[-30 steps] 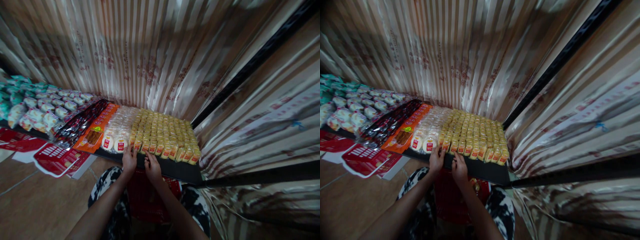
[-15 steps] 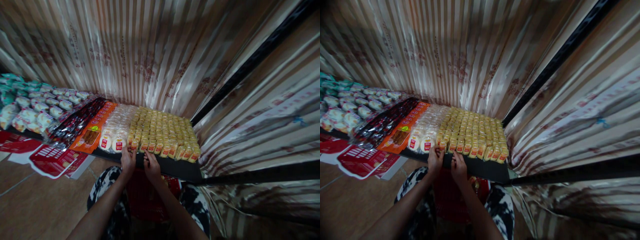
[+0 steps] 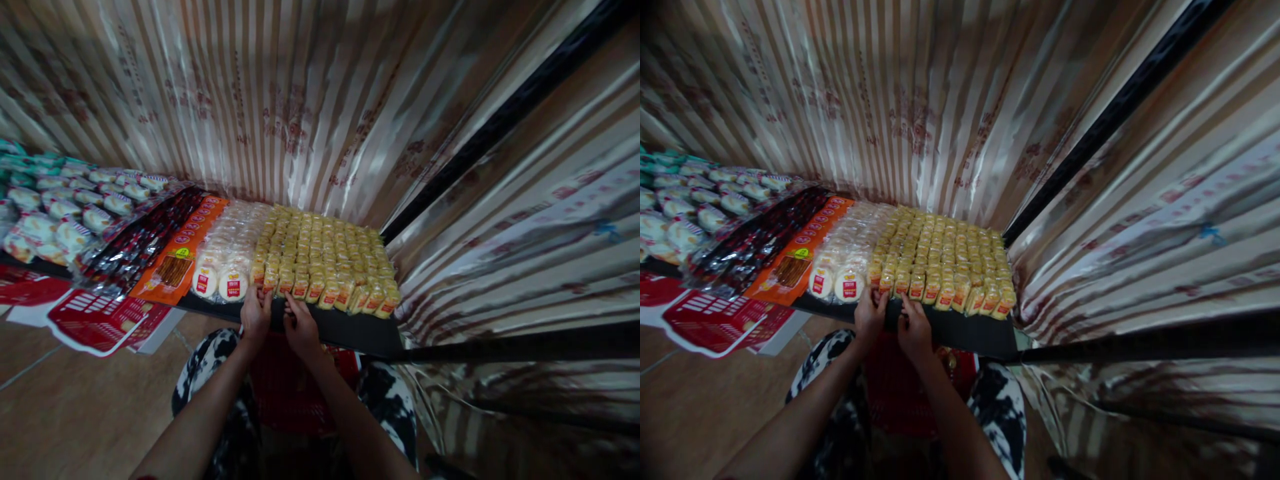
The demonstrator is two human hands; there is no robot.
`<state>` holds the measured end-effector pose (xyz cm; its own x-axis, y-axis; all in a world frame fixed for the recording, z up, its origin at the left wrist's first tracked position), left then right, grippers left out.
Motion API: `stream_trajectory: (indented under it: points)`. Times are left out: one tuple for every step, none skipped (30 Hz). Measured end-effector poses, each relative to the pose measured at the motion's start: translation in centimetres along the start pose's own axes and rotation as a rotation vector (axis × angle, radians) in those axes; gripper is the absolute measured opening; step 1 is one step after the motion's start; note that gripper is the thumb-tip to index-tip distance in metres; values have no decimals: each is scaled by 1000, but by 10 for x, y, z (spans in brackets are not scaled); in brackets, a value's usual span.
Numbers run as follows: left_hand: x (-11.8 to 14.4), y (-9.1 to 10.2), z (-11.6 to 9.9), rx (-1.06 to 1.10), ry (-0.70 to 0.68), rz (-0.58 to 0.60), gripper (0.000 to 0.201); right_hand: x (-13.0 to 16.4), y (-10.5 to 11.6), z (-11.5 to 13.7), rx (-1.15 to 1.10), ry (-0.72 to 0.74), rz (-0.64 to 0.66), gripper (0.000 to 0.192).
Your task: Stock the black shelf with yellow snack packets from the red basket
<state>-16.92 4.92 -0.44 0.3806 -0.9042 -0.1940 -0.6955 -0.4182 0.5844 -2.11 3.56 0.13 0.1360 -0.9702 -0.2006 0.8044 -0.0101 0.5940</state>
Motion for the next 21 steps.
stream_trajectory:
  points:
    - [0,0,0,-10,-2,-3,21,0,-1,-1,9,-1,2,57]
    - [0,0,0,-15,-2,-9,22,-1,-2,-1,19,-3,3,56]
    - [0,0,0,-14,-4,-17,22,-1,-3,-2,26,-7,3,55]
    - [0,1,-1,-9,-9,-27,23,-1,-3,-3,27,-10,0,54]
    - [0,2,-1,-1,-18,-38,25,-1,-3,-3,20,-8,-12,52]
    - [1,3,-1,10,-27,-48,26,1,-1,-1,10,4,-28,50]
    - [1,3,-1,26,-34,-58,28,3,1,1,-4,30,-48,48]
    - [2,4,-1,49,-38,-64,29,7,3,5,-18,66,-69,45]
    - [2,4,0,76,-41,-68,32,13,6,10,-30,106,-90,42]
    - [3,5,1,105,-43,-71,34,20,8,14,-38,138,-106,39]
    - [3,6,2,136,-46,-74,38,28,9,17,-43,155,-111,37]
    - [4,7,2,166,-52,-77,41,37,9,18,-44,156,-105,36]
    - [5,8,2,192,-60,-81,45,47,8,17,-39,145,-90,35]
    - [6,9,2,210,-70,-89,47,57,4,14,-30,128,-61,35]
    - [9,12,2,218,-82,-100,47,67,-1,8,-20,108,-22,34]
    - [13,14,0,213,-99,-114,46,77,-7,1,-11,82,18,33]
    - [18,17,-2,197,-122,-127,43,87,-13,-10,-5,46,57,32]
    - [25,18,-5,174,-150,-137,39,95,-19,-25,0,-7,83,32]
    - [34,19,-8,150,-181,-132,34,102,-22,-43,7,-82,85,31]
    - [45,16,-12,132,-213,-107,30,108,-22,-64,20,-175,57,30]
    - [57,11,-14,124,-247,-59,26,113,-20,-85,41,-272,20,29]
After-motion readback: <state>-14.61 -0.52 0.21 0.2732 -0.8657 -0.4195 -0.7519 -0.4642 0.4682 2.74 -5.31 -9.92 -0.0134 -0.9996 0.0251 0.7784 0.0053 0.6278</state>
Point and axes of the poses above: each hand's wrist, its own x-axis away from the middle knuckle, its own y-axis out of the back of the hand, z = x × y, the point moved 9 cm from there along -x, towards the middle knuckle, and after that the axes turned 3 degrees about -y, right-handed, at the moved point
